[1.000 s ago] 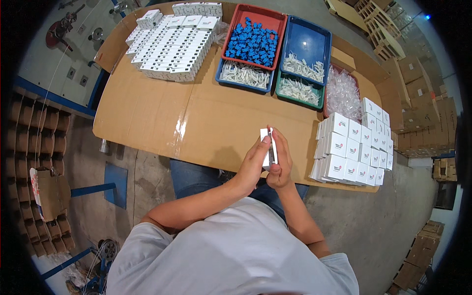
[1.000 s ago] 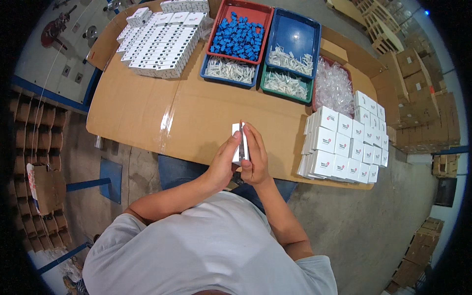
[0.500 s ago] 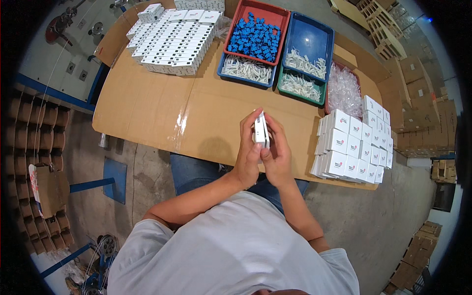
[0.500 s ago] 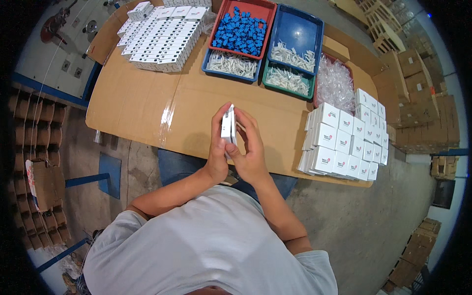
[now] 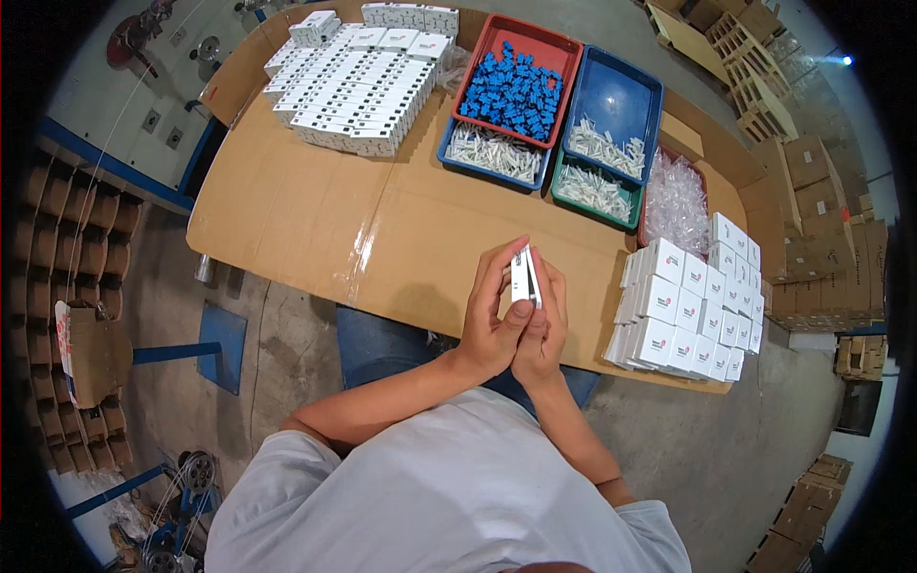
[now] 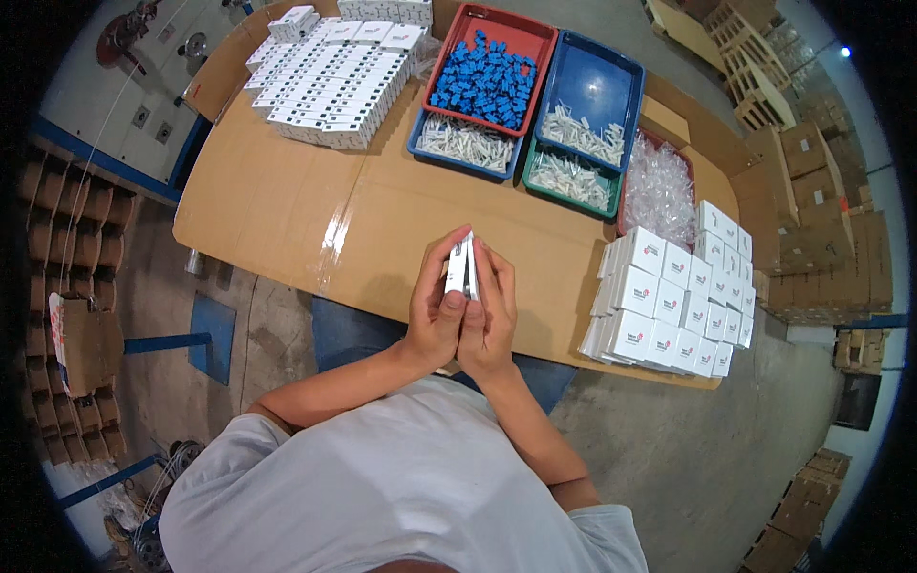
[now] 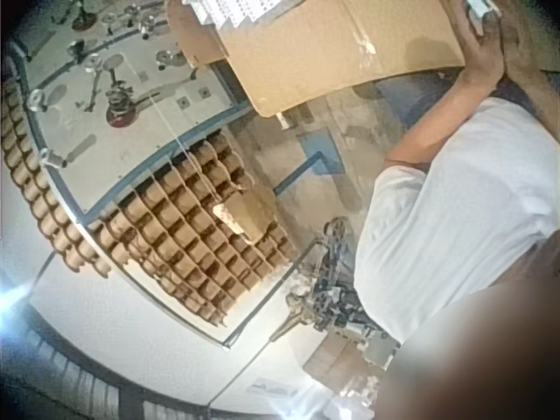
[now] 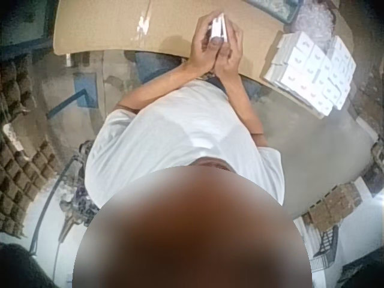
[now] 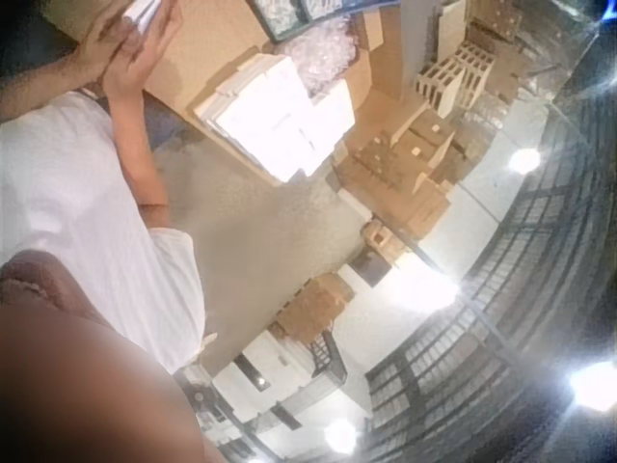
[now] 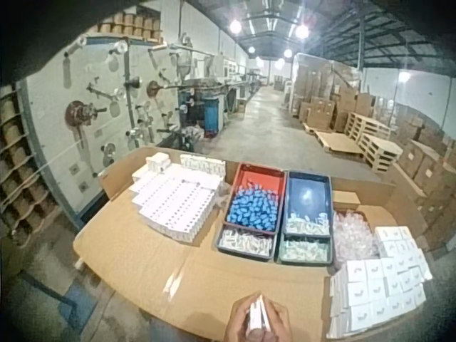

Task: Sorting small electrical components into plastic bags and placing them into white retail boxes.

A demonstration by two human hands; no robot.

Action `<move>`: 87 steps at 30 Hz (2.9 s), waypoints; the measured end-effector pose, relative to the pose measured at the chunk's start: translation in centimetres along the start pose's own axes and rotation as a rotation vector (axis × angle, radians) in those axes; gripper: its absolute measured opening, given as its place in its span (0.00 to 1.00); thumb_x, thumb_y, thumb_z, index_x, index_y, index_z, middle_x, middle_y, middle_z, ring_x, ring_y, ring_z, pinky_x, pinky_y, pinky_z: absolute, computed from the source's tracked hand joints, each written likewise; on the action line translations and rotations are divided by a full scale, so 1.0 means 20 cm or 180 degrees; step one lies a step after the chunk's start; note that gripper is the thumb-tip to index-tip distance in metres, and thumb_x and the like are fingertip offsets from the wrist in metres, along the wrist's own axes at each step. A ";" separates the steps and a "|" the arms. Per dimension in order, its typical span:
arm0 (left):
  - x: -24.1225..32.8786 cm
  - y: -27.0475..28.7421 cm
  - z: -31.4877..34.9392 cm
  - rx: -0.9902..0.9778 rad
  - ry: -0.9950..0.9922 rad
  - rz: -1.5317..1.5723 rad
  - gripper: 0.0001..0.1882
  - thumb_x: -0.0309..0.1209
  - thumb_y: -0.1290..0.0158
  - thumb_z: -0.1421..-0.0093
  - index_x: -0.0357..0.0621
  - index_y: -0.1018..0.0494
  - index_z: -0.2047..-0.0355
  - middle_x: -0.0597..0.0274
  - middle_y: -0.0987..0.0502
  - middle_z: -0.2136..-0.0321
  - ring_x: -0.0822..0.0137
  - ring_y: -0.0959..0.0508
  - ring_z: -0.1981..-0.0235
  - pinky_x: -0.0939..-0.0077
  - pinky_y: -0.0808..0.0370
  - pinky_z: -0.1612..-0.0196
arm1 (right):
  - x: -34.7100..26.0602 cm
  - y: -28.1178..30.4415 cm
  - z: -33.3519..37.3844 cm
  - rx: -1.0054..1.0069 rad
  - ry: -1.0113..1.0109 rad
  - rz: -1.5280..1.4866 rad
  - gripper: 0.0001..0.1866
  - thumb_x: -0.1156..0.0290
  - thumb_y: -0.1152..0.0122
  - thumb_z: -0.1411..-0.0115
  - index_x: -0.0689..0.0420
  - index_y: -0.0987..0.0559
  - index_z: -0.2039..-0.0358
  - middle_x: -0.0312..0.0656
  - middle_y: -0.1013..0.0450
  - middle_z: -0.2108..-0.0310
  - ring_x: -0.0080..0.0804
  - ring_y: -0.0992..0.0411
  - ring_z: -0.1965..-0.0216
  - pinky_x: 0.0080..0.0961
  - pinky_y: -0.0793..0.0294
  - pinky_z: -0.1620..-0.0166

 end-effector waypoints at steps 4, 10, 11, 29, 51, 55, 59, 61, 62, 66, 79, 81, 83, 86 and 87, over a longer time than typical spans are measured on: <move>-0.09 0.03 0.04 0.0124 0.0141 0.0318 0.42 0.60 0.58 0.31 0.35 0.44 0.33 0.53 0.34 0.43 0.63 0.29 0.46 0.71 0.32 0.42 | 0.02 0.00 0.01 0.0356 -0.0192 -0.0130 0.35 0.48 0.67 0.25 0.71 0.31 0.39 0.55 0.32 0.44 0.47 0.31 0.43 0.38 0.33 0.40; -0.34 0.24 -0.03 0.0695 0.0670 0.1599 0.39 0.62 0.66 0.29 0.41 0.41 0.35 0.51 0.26 0.47 0.64 0.24 0.48 0.68 0.27 0.44 | 0.41 0.35 0.08 0.2026 -0.1680 -0.0566 0.28 0.49 0.60 0.25 0.64 0.23 0.55 0.43 0.23 0.62 0.30 0.24 0.62 0.27 0.25 0.62; -0.45 0.32 -0.01 0.0762 0.0753 0.1238 0.34 0.56 0.61 0.29 0.41 0.41 0.35 0.53 0.27 0.46 0.65 0.24 0.49 0.70 0.26 0.45 | 0.53 0.36 0.12 0.1927 -0.2025 -0.0757 0.25 0.52 0.59 0.25 0.63 0.22 0.58 0.40 0.23 0.66 0.27 0.24 0.66 0.24 0.26 0.70; -0.87 0.60 0.16 -0.0572 0.0573 -0.3550 0.59 0.55 0.32 0.52 0.37 0.49 0.30 0.43 0.39 0.34 0.48 0.42 0.31 0.36 0.56 0.31 | 0.77 0.26 0.33 0.0338 -0.0748 0.2374 0.21 0.67 0.35 0.38 0.58 0.23 0.46 0.51 0.29 0.42 0.51 0.33 0.38 0.43 0.32 0.40; -0.87 0.42 0.07 -0.0432 0.0443 -0.3986 0.56 0.58 0.33 0.52 0.39 0.46 0.32 0.48 0.37 0.37 0.51 0.40 0.33 0.44 0.55 0.29 | 0.94 1.67 -0.61 0.0642 -0.1601 0.3345 0.13 0.66 0.39 0.42 0.51 0.18 0.57 0.45 0.19 0.62 0.47 0.21 0.59 0.42 0.22 0.57; -0.87 0.42 0.07 -0.0442 0.0441 -0.3939 0.55 0.56 0.34 0.50 0.39 0.46 0.32 0.47 0.37 0.39 0.51 0.41 0.33 0.42 0.55 0.30 | 1.19 2.11 -0.72 0.0936 -0.1617 0.4128 0.16 0.67 0.34 0.46 0.50 0.20 0.56 0.47 0.23 0.55 0.49 0.24 0.52 0.44 0.23 0.53; -0.87 0.44 0.08 -0.0453 0.0431 -0.4009 0.54 0.56 0.35 0.49 0.38 0.46 0.32 0.48 0.37 0.39 0.52 0.41 0.33 0.42 0.54 0.30 | 1.31 2.08 -0.76 0.0883 -0.0977 0.4387 0.14 0.73 0.35 0.48 0.51 0.21 0.59 0.44 0.27 0.55 0.49 0.29 0.48 0.46 0.22 0.53; -0.87 0.43 0.07 -0.0461 0.0422 -0.4037 0.54 0.56 0.35 0.49 0.38 0.46 0.32 0.48 0.37 0.39 0.52 0.41 0.33 0.43 0.54 0.30 | 1.36 2.09 -0.79 0.0810 -0.1031 0.4422 0.13 0.72 0.35 0.47 0.51 0.20 0.59 0.44 0.27 0.55 0.49 0.29 0.49 0.46 0.23 0.53; -0.88 0.42 0.07 -0.0464 0.0413 -0.4042 0.53 0.55 0.35 0.49 0.38 0.45 0.33 0.48 0.37 0.39 0.52 0.41 0.33 0.43 0.54 0.30 | 1.39 2.11 -0.80 0.0715 -0.1102 0.4460 0.11 0.70 0.35 0.46 0.51 0.19 0.60 0.45 0.26 0.55 0.49 0.28 0.49 0.46 0.23 0.53; -0.87 0.42 0.07 -0.0441 0.0386 -0.3982 0.52 0.54 0.35 0.48 0.40 0.45 0.33 0.48 0.37 0.39 0.52 0.40 0.34 0.42 0.54 0.30 | 1.30 2.19 -0.81 0.1367 -0.1003 0.4284 0.08 0.67 0.38 0.41 0.54 0.16 0.64 0.46 0.24 0.60 0.46 0.25 0.54 0.46 0.22 0.54; -0.67 -0.09 -0.13 -0.0769 0.1193 -0.0828 0.15 0.30 0.50 0.30 0.36 0.30 0.46 0.56 0.23 0.54 0.67 0.22 0.57 0.75 0.27 0.49 | 0.48 1.40 -0.45 0.0776 -0.1347 -0.0162 0.16 0.79 0.46 0.34 0.64 0.25 0.46 0.42 0.21 0.65 0.27 0.22 0.68 0.25 0.18 0.63; -0.49 -0.36 -0.23 -0.0808 0.1377 0.0167 0.14 0.33 0.47 0.31 0.38 0.27 0.50 0.57 0.23 0.57 0.68 0.21 0.62 0.75 0.24 0.53 | 0.35 1.15 -0.34 0.0572 -0.1436 -0.0435 0.18 0.80 0.46 0.35 0.64 0.26 0.45 0.42 0.22 0.66 0.28 0.21 0.67 0.26 0.17 0.64; -0.40 -0.48 -0.28 -0.0841 0.1367 0.0305 0.13 0.35 0.46 0.31 0.38 0.24 0.54 0.60 0.22 0.63 0.74 0.22 0.69 0.79 0.25 0.63 | 0.33 0.95 -0.26 0.0421 -0.1500 -0.0806 0.21 0.84 0.46 0.36 0.64 0.28 0.42 0.42 0.23 0.67 0.28 0.21 0.66 0.26 0.16 0.62; -0.39 -0.43 -0.31 -0.0713 0.1171 -0.0368 0.13 0.35 0.46 0.31 0.37 0.23 0.58 0.64 0.22 0.70 0.78 0.27 0.74 0.80 0.30 0.71 | 0.33 0.72 -0.20 0.0234 -0.1451 -0.1076 0.22 0.85 0.44 0.38 0.64 0.28 0.43 0.41 0.24 0.65 0.26 0.22 0.65 0.24 0.16 0.60; -0.40 -0.40 -0.30 -0.0681 0.1189 -0.0392 0.13 0.35 0.46 0.31 0.37 0.23 0.58 0.64 0.22 0.70 0.78 0.27 0.74 0.80 0.30 0.71 | 0.33 0.66 -0.18 0.0204 -0.1469 -0.1102 0.22 0.85 0.44 0.38 0.64 0.28 0.43 0.41 0.24 0.65 0.26 0.22 0.65 0.24 0.16 0.60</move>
Point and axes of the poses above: each hand's wrist, its own z-axis away from the middle knuckle, its own y-axis out of the back of the hand, x = y × z, the point moved 8 cm from there along -z, towards the middle knuckle
